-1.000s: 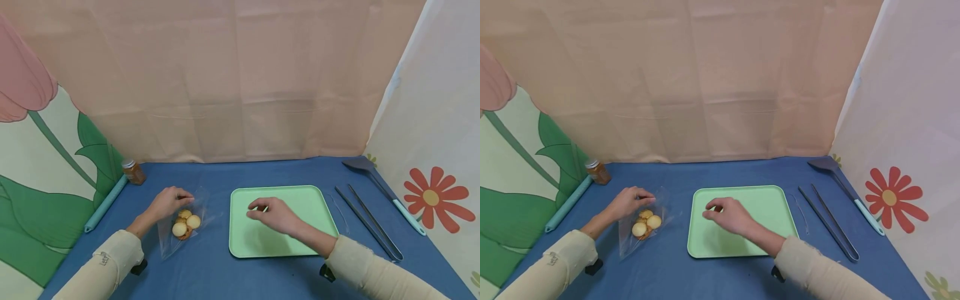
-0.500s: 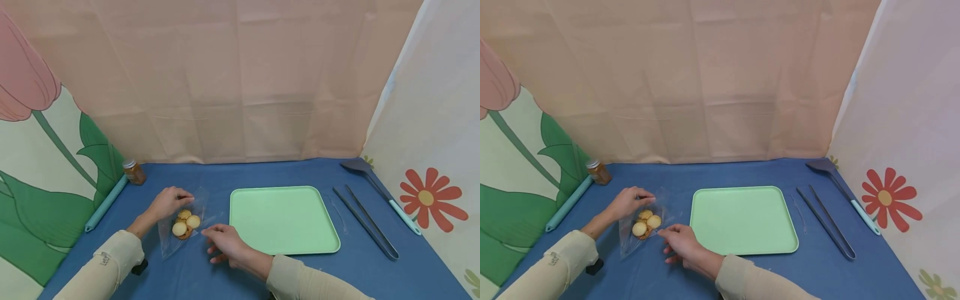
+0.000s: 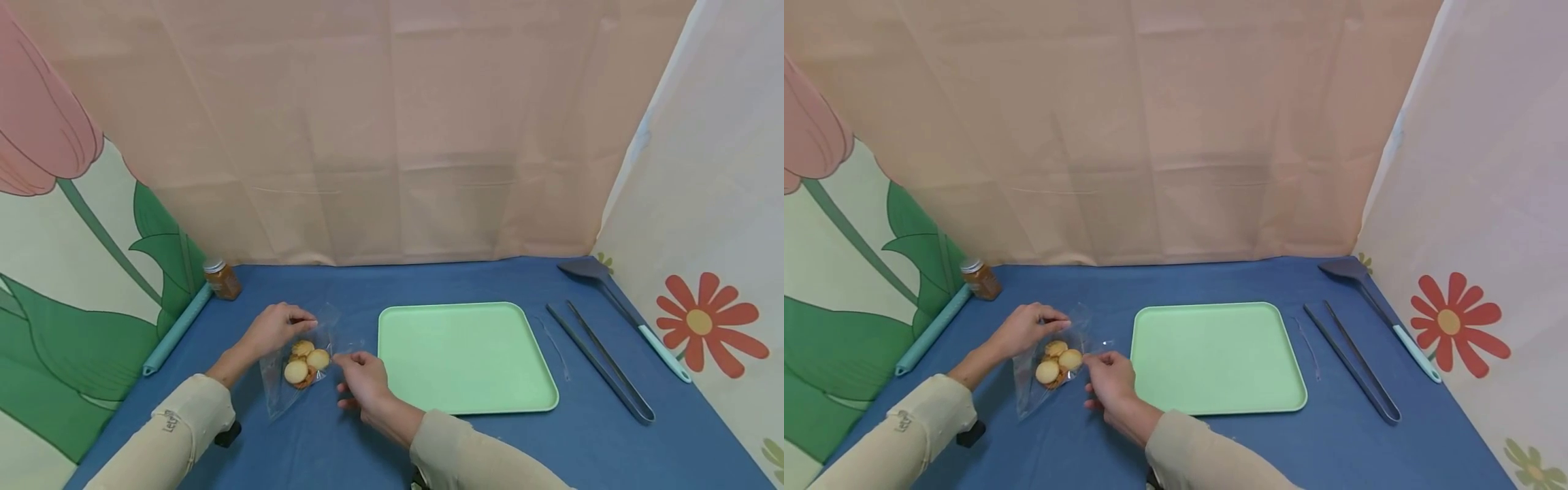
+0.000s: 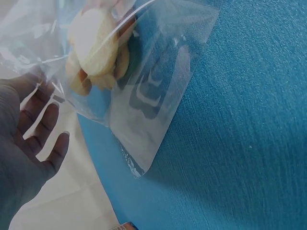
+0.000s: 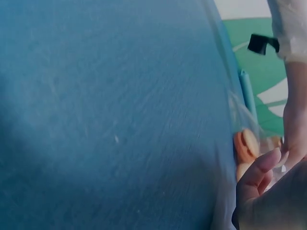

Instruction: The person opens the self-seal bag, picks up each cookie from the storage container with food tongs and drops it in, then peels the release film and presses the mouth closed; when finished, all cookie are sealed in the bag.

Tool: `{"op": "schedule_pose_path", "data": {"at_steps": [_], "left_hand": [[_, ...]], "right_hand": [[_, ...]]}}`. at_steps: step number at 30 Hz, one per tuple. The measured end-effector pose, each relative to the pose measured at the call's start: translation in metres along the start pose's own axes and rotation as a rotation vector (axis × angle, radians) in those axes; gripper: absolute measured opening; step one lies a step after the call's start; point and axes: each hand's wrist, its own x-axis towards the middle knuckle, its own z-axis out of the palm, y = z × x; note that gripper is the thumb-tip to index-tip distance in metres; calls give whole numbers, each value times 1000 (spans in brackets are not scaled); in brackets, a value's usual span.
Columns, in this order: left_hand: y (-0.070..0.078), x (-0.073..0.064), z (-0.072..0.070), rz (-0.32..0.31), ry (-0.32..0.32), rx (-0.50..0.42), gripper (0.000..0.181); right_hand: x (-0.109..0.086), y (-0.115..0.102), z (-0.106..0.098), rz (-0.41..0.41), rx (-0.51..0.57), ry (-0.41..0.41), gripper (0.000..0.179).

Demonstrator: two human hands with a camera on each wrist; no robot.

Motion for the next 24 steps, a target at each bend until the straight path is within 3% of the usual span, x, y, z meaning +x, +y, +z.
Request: {"op": "schedule_pose_path", "data": {"at_steps": [17,20,24], "left_hand": [[-5,-4,-2,-35,7,-23,27],[-5,-5,-8,-60,46,-49,27],[-2,-8,-21,-67,116,-123,28]], "right_hand": [[16,-2,6,-33,13,69,18],[15,-6,2,-83,2,35,18],[9,-19,-10,-229,-116,-56,18]]}}
